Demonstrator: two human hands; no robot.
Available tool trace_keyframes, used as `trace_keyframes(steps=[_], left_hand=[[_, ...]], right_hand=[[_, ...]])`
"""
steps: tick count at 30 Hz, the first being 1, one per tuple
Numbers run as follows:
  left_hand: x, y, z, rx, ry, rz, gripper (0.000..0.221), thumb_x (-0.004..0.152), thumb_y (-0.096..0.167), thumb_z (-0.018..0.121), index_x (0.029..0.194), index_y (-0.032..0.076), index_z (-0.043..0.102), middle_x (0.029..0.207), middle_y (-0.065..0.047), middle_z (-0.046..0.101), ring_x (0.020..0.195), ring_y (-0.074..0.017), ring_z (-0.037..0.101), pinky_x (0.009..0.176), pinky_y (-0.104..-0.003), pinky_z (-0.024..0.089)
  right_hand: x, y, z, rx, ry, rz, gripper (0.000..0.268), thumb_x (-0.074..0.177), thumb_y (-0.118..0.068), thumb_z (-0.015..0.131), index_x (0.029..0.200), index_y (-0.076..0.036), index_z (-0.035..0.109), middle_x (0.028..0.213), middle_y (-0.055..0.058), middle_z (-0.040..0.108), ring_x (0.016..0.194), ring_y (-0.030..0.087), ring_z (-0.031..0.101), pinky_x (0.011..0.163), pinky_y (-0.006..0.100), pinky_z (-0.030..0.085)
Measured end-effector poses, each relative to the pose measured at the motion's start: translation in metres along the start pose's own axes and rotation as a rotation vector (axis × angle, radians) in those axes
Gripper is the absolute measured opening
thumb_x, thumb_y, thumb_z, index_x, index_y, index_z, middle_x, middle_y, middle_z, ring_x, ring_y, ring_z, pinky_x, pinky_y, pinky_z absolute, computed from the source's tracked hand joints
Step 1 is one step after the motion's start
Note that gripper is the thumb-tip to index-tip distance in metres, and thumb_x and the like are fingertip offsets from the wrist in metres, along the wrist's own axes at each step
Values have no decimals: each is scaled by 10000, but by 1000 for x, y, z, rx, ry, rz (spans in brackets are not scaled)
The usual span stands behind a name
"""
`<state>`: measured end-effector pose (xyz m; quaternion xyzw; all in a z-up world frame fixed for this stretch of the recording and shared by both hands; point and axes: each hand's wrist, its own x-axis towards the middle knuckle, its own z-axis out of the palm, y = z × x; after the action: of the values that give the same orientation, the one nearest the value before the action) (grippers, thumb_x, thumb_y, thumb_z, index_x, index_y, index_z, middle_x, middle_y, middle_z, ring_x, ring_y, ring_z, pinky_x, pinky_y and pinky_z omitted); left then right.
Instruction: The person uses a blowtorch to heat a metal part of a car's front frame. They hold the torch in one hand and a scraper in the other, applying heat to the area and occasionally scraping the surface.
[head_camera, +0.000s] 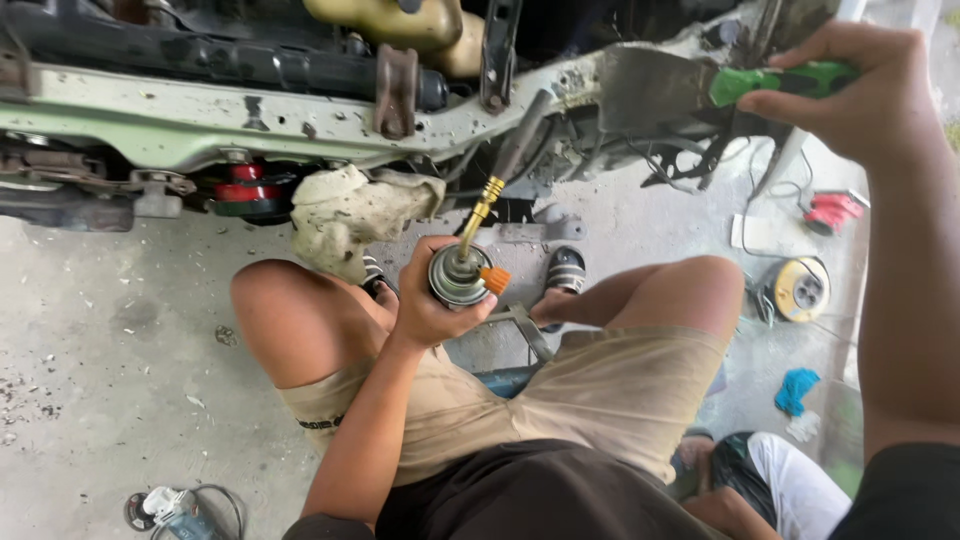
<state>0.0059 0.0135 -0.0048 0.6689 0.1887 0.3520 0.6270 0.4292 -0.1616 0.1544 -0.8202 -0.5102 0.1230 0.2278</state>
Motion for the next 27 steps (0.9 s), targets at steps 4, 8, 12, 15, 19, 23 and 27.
trace_keyframes(steps=[4, 8, 12, 15, 19, 23, 27], left_hand=[[-3, 1, -2, 28, -18, -22, 588, 678, 201, 891, 1142, 83, 550, 896, 2, 664, 751, -110, 604, 720, -268, 525], [3, 1, 1, 28, 9, 7, 532, 710, 208, 867, 1121, 77, 555, 988, -42, 644, 860, -163, 625, 786, -294, 524], [-3, -4, 0, -76, -22, 5, 568, 724, 201, 876, 1163, 69, 540, 1021, -80, 707, 888, -177, 684, 797, -324, 555], [-1, -7, 5, -40, -35, -11, 564, 694, 160, 871, 1134, 59, 534, 1004, -59, 694, 860, -150, 666, 814, -284, 553], [1, 1, 3, 15, -12, 4, 561, 689, 183, 871, 1134, 53, 554, 1003, -60, 703, 851, -145, 665, 784, -278, 551], [1, -2, 11, -69, -80, 31, 548, 718, 170, 866, 1137, 68, 528, 1005, -73, 701, 856, -172, 684, 766, -302, 566], [2, -3, 9, 23, -34, 18, 577, 690, 207, 878, 1148, 55, 561, 1021, -63, 668, 883, -169, 649, 812, -296, 543]], right_hand=[[7, -25, 27, -6, -14, -6, 348, 1003, -120, 970, 1230, 40, 762, 1072, 142, 699, 883, 161, 593, 722, 268, 480], [-2, -6, 6, -41, 62, -33, 339, 1084, -136, 1033, 1245, 21, 781, 1001, 89, 662, 788, 102, 478, 635, 244, 349], [-5, -3, 4, -138, 94, -17, 354, 1095, -225, 1067, 1261, -38, 817, 974, 33, 659, 822, 81, 485, 714, 254, 366], [0, -7, 4, 31, 38, -5, 337, 1024, -110, 1009, 1188, 26, 748, 1019, 115, 682, 832, 111, 541, 671, 230, 410], [-1, 6, 11, -20, 83, -6, 364, 1024, -132, 1042, 1207, 22, 767, 1012, 112, 694, 826, 117, 555, 683, 246, 451], [-14, 30, 4, -140, 182, -272, 438, 1037, -149, 1149, 1206, 94, 826, 1037, 171, 747, 827, 179, 595, 707, 290, 429], [-28, 58, 9, -74, 303, -340, 505, 1040, -76, 1192, 1161, 139, 751, 1152, 285, 789, 935, 273, 677, 770, 362, 489]])
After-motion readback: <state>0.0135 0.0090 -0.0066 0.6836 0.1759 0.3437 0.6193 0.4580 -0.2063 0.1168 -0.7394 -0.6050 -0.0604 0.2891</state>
